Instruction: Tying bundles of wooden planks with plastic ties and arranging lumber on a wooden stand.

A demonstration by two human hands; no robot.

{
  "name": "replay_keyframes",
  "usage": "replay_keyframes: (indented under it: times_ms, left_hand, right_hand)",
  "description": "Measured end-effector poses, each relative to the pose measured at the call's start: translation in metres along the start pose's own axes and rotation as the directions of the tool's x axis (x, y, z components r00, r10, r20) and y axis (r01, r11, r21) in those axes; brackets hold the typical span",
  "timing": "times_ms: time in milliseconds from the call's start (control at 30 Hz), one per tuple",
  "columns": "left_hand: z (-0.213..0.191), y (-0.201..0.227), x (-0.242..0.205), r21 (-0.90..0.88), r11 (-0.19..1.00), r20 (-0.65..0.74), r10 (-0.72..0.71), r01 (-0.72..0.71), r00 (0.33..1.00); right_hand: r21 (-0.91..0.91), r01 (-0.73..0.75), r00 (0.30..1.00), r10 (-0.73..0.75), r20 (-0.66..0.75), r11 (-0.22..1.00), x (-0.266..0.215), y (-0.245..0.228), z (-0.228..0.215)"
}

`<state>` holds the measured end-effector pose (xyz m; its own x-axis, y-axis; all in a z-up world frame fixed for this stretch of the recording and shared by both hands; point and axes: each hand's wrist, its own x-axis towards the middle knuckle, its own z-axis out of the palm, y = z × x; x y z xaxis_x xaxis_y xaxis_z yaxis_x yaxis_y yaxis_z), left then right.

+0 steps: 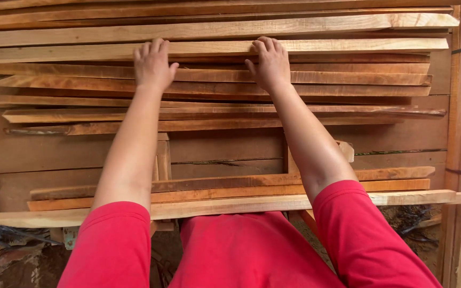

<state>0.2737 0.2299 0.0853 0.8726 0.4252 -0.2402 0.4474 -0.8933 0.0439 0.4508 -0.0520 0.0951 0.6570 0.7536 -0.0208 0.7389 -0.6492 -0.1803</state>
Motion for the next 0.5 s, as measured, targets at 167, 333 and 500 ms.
replay_keyframes:
  times_ms: [167, 333, 500]
  left_hand:
    - [0.015, -0.021, 0.022, 0.011, 1.000, -0.158, 0.024, -0.022, 0.987]
    - [-0.005, -0.025, 0.009, -0.010, 0.997, -0.154, 0.080, -0.083, 0.985]
    - [-0.062, -0.016, -0.037, -0.174, 0.880, -0.381, 0.355, -0.443, 0.854]
  right_hand:
    - [-0.185, -0.012, 1.000, 0.011, -0.004, 0.983, 0.032, 0.008, 0.014]
    - [-0.256, 0.091, 0.978, -0.038, 0.203, 0.962, 0.027, 0.012, -0.026]
    - [-0.348, 0.265, 0.963, -0.263, 0.054, 0.899, -0.020, 0.018, -0.090]
